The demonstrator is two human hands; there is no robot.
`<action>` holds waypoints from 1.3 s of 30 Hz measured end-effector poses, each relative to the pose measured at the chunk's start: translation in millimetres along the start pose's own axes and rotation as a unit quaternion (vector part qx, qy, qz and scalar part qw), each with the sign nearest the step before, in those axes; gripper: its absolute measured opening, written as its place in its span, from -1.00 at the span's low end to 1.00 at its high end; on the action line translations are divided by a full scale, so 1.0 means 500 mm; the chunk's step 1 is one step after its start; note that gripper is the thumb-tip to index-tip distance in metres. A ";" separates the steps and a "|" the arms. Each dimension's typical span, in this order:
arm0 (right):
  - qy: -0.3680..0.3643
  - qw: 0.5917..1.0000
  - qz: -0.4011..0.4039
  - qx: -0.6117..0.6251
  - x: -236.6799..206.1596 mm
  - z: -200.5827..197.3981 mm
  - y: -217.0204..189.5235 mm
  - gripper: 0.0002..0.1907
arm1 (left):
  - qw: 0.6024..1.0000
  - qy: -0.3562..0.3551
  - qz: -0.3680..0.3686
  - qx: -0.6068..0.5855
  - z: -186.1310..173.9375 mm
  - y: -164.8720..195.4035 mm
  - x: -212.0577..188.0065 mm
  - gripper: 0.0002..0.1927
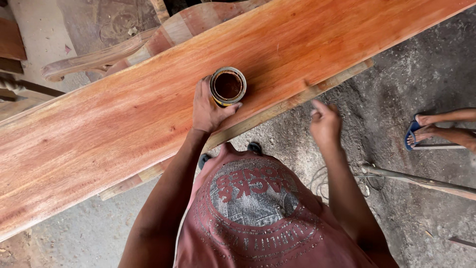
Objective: The person holds a can of wood stain in one hand and uses a brush in the other to apply stain along a long wooden board resting on supports. They dip the brush into the can repeatedly and brush the stain across the board surface, working along its length, and briefly touch the board surface with a hand.
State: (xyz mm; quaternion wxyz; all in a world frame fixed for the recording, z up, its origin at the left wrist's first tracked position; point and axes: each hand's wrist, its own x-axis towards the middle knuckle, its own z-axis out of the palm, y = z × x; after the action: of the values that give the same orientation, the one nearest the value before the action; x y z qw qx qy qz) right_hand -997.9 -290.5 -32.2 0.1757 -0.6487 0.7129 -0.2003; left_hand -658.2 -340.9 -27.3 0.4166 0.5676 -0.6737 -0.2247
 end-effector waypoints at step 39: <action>-0.099 0.994 0.031 -0.043 0.001 0.004 -0.041 -0.60 | 1.000 -0.004 -0.015 0.009 -0.002 0.002 0.008 0.02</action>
State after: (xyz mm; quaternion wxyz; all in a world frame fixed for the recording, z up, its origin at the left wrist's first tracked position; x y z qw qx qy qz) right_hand -979.4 -292.7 -23.1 0.2237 -0.6499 0.7195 -0.0989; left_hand -657.9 -344.1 -24.6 0.4052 0.5802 -0.6691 -0.2269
